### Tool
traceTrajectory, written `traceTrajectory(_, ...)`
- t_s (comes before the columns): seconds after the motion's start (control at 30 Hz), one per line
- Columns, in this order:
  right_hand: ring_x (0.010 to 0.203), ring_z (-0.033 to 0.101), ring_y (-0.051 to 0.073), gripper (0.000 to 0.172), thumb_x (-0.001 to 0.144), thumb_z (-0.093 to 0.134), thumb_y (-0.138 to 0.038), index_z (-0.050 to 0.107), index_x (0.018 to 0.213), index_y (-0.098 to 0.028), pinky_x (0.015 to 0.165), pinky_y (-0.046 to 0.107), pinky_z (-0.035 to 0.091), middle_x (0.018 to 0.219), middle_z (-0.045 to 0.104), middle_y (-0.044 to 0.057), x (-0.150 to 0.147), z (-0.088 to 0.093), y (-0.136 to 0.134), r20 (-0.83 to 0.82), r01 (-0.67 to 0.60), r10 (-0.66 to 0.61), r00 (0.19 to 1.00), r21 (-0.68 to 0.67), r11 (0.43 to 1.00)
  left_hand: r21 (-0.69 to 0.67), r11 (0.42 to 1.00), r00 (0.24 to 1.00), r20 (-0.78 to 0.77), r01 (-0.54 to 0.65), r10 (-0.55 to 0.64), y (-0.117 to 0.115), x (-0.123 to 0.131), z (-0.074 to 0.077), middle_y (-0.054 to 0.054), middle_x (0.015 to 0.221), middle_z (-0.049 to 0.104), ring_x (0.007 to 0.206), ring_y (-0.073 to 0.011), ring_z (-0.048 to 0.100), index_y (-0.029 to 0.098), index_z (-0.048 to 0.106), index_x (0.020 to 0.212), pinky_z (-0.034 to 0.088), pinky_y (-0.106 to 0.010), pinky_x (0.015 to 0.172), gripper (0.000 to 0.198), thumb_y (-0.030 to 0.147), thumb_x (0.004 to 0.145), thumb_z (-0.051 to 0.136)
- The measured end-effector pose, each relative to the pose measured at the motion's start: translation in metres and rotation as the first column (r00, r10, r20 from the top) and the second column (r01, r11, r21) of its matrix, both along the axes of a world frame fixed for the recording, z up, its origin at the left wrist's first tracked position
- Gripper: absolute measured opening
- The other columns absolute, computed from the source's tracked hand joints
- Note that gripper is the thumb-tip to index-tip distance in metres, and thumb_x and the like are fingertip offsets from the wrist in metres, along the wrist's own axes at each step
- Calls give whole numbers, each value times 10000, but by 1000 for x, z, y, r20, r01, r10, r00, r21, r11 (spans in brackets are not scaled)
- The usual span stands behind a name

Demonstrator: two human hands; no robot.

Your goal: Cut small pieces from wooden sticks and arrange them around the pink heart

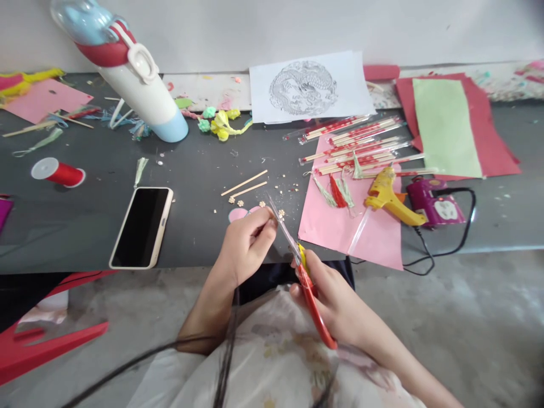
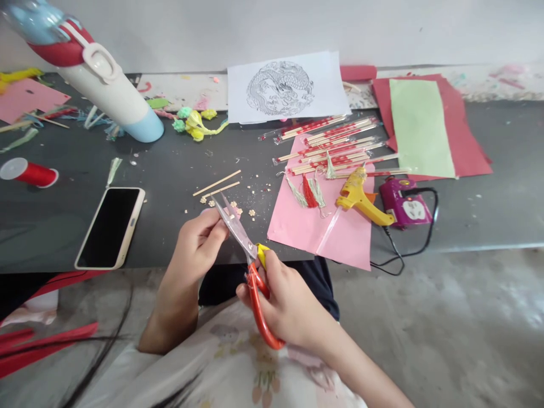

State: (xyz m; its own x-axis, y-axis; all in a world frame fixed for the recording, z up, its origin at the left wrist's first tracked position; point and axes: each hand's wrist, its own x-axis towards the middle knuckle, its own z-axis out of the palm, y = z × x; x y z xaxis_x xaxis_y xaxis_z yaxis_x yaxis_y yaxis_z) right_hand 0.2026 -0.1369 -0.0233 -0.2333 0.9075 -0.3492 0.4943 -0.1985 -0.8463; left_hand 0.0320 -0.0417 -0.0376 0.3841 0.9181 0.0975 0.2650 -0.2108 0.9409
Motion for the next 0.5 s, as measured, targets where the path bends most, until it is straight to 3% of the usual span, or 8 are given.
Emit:
traceTrajectory(0.23, 589, 422, 123, 205, 950, 469, -334, 343, 814, -247, 552, 260, 374, 687, 512, -56, -2, 4, 3, -74, 78, -86, 994, -96, 992, 24, 1000, 1000, -19, 7, -7, 5, 4, 7, 18, 688, 489, 599, -102, 417, 192, 531, 781, 342, -235, 553, 269, 321, 998, 437)
traceTrajectory(0.4, 566, 380, 103, 258, 870, 585, -324, 353, 787, -245, 526, 228, 357, 646, 468, -83, -3, -1, 10, -120, 142, -147, 982, -49, 989, 18, 1000, 1000, -13, 9, -9, 9, 8, 11, 29, 673, 464, 572, -99, 414, 204, 510, 800, 350, -233, 546, 284, 368, 1013, 417)
traceTrajectory(0.5, 558, 398, 97, 212, 875, 580, -324, 399, 797, -245, 510, 214, 379, 641, 469, -91, -5, -8, 14, -153, 177, -177, 972, -18, 984, 143, 987, 987, -133, -75, 95, 10, 11, 18, 36, 692, 504, 593, -101, 464, 214, 526, 867, 376, -238, 588, 232, 366, 1013, 428)
